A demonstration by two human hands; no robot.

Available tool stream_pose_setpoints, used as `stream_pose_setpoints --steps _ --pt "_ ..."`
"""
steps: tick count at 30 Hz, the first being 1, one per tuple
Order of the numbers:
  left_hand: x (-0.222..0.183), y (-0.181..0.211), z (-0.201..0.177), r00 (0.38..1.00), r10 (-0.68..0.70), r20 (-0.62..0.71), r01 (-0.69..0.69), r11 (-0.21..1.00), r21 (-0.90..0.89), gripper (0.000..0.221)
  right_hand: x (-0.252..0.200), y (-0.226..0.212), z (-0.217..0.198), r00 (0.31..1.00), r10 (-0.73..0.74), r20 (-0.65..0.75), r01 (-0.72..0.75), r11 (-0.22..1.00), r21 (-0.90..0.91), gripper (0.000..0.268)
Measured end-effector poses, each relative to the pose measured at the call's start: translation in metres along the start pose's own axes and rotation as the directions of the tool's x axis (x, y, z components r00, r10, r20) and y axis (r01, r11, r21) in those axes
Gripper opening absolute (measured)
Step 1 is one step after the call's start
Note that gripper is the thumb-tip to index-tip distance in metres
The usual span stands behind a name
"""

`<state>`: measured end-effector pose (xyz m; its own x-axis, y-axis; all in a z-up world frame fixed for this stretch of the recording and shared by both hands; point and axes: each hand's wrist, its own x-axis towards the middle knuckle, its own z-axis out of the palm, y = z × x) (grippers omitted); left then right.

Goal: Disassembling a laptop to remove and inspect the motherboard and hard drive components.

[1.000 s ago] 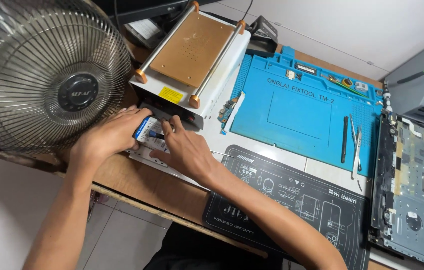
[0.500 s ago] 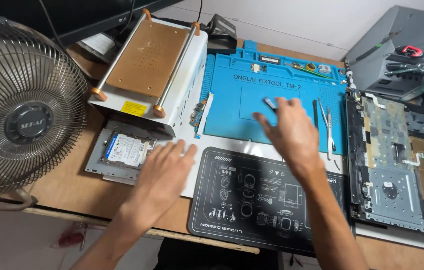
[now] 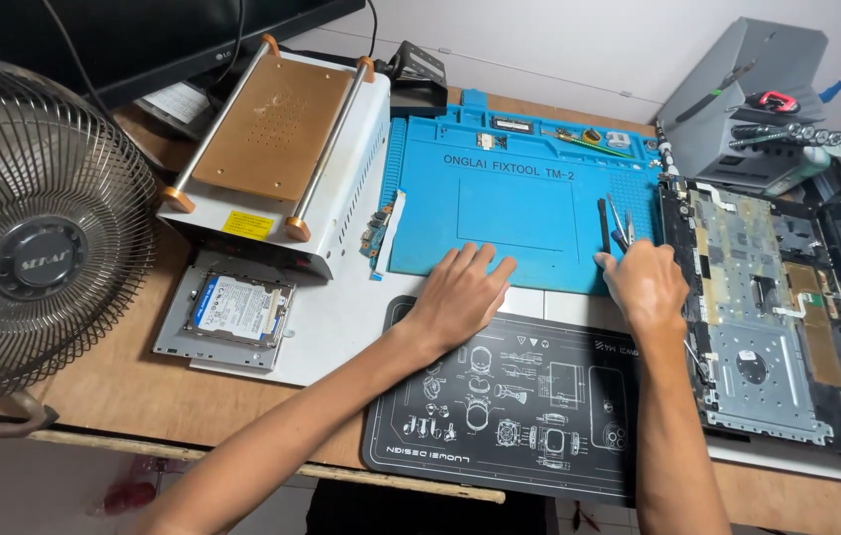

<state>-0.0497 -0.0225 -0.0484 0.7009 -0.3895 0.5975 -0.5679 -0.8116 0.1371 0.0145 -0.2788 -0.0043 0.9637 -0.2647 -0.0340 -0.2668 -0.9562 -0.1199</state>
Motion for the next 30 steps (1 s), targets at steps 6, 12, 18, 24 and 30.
stream_pose_setpoints --steps 6,12,18,24,30 --pt "-0.015 -0.008 0.006 0.998 0.048 -0.045 -0.051 0.997 -0.055 0.024 -0.015 -0.006 -0.005 1.0 -0.006 -0.026 0.007 0.998 0.055 0.04" --pt "-0.016 -0.014 -0.002 0.998 0.021 -0.051 -0.03 0.983 -0.181 0.02 -0.026 -0.021 -0.011 0.999 -0.034 -0.035 0.038 0.989 0.14 0.036" --pt "-0.015 -0.012 -0.007 0.999 0.008 -0.033 -0.015 0.979 -0.202 0.02 -0.024 -0.016 -0.004 0.994 -0.062 -0.089 0.074 0.986 0.149 0.034" --pt "-0.014 -0.012 -0.013 1.0 -0.001 -0.011 -0.002 0.973 -0.229 0.02 -0.036 -0.038 -0.014 0.993 -0.11 -0.033 0.115 0.964 0.241 0.034" --pt "-0.013 -0.012 -0.015 1.0 0.003 -0.029 -0.01 0.971 -0.24 0.019 -0.051 -0.05 -0.016 0.991 -0.13 -0.024 0.132 0.957 0.26 0.035"
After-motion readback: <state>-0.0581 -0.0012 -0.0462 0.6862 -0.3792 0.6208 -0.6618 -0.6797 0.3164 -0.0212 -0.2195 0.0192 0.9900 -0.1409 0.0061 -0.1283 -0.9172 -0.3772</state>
